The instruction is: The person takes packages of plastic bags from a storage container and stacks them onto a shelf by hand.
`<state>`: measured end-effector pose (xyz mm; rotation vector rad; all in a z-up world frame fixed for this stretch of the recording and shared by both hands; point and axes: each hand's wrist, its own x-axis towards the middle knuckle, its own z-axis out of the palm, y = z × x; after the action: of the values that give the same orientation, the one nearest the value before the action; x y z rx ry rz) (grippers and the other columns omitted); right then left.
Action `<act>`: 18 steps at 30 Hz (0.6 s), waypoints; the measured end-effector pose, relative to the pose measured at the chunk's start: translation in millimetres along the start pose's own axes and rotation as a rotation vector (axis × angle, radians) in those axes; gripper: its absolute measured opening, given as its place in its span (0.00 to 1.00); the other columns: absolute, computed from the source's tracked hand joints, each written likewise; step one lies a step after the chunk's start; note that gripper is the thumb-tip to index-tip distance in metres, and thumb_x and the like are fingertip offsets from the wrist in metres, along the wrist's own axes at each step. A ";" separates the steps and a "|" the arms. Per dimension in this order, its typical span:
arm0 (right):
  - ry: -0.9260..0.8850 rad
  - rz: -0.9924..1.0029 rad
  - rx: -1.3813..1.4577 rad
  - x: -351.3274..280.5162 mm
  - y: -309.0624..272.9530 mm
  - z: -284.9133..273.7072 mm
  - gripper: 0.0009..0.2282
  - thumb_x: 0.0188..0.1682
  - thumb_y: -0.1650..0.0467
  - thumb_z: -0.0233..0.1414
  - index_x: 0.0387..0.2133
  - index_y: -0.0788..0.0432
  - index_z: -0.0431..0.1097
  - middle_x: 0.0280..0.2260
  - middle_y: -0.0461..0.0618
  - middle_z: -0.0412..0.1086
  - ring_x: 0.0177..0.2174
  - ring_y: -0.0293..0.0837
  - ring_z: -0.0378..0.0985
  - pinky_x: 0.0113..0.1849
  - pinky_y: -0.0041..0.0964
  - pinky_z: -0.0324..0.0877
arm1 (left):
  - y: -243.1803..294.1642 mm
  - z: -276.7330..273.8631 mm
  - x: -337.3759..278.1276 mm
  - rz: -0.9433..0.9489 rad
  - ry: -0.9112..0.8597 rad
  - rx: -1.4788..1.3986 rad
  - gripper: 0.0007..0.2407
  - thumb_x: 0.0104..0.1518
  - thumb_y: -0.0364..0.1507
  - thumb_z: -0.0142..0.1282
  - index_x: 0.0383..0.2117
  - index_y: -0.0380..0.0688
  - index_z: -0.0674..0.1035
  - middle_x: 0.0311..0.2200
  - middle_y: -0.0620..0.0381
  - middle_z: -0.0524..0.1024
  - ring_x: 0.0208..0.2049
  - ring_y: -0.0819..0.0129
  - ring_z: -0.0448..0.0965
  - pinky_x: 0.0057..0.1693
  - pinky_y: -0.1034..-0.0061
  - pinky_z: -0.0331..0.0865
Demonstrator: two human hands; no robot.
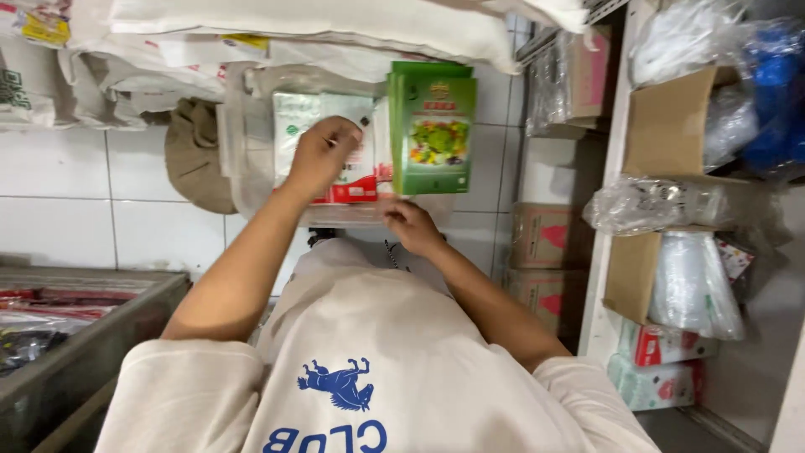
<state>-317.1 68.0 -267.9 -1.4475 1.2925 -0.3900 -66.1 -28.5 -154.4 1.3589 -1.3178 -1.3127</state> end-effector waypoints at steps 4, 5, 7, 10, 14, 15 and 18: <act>0.013 0.059 -0.134 67.6 39.9 46.7 0.14 0.46 0.68 0.54 0.43 0.62 0.75 0.41 0.56 0.76 0.40 0.49 0.79 0.43 0.41 0.72 | -81.5 -49.7 28.4 -0.279 -0.042 0.189 0.11 0.61 0.33 0.57 0.38 0.37 0.82 0.32 0.48 0.77 0.32 0.62 0.74 0.42 0.68 0.68; -0.017 0.125 -0.155 80.3 53.2 53.0 0.14 0.46 0.67 0.54 0.42 0.62 0.75 0.40 0.57 0.76 0.40 0.49 0.79 0.43 0.41 0.72 | -100.6 -55.7 36.4 -0.223 -0.089 0.291 0.11 0.60 0.34 0.57 0.38 0.37 0.83 0.34 0.49 0.79 0.34 0.61 0.77 0.44 0.68 0.70; -0.087 0.253 -0.197 102.4 71.3 64.4 0.14 0.46 0.67 0.52 0.41 0.61 0.77 0.37 0.59 0.78 0.39 0.50 0.80 0.43 0.41 0.72 | -138.2 -63.5 56.4 -0.162 -0.169 0.458 0.13 0.58 0.36 0.56 0.39 0.38 0.83 0.39 0.47 0.79 0.38 0.58 0.80 0.48 0.66 0.72; -0.130 0.387 -0.089 129.6 95.7 80.3 0.15 0.45 0.65 0.56 0.37 0.66 0.77 0.37 0.59 0.79 0.41 0.53 0.81 0.44 0.43 0.73 | -185.8 -60.4 92.0 -0.151 -0.269 0.678 0.16 0.59 0.38 0.55 0.46 0.39 0.81 0.48 0.44 0.75 0.47 0.53 0.77 0.54 0.63 0.70; -0.113 0.452 -0.250 157.4 112.3 95.3 0.19 0.46 0.61 0.56 0.43 0.64 0.74 0.43 0.59 0.77 0.45 0.53 0.79 0.48 0.43 0.71 | -209.8 -37.5 137.3 -0.188 -0.424 1.035 0.22 0.61 0.40 0.52 0.58 0.40 0.71 0.62 0.47 0.63 0.62 0.52 0.63 0.61 0.56 0.63; -0.106 0.481 -0.221 158.9 116.0 97.1 0.20 0.45 0.61 0.57 0.45 0.64 0.73 0.44 0.59 0.76 0.46 0.53 0.78 0.49 0.44 0.70 | -215.7 -30.9 145.6 -0.209 -0.476 1.121 0.24 0.62 0.40 0.51 0.61 0.39 0.68 0.65 0.47 0.59 0.64 0.53 0.59 0.63 0.54 0.61; -0.093 0.542 -0.168 166.4 116.6 96.6 0.25 0.42 0.60 0.59 0.49 0.64 0.71 0.48 0.59 0.74 0.49 0.53 0.76 0.51 0.44 0.69 | -236.7 -20.6 166.6 -0.181 -0.510 1.195 0.25 0.63 0.38 0.49 0.66 0.40 0.64 0.67 0.49 0.57 0.70 0.56 0.55 0.66 0.56 0.58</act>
<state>-238.3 -2.5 -466.5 -1.1702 1.6019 0.1477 -27.4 -166.0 -407.0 1.9895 -2.6174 -0.9851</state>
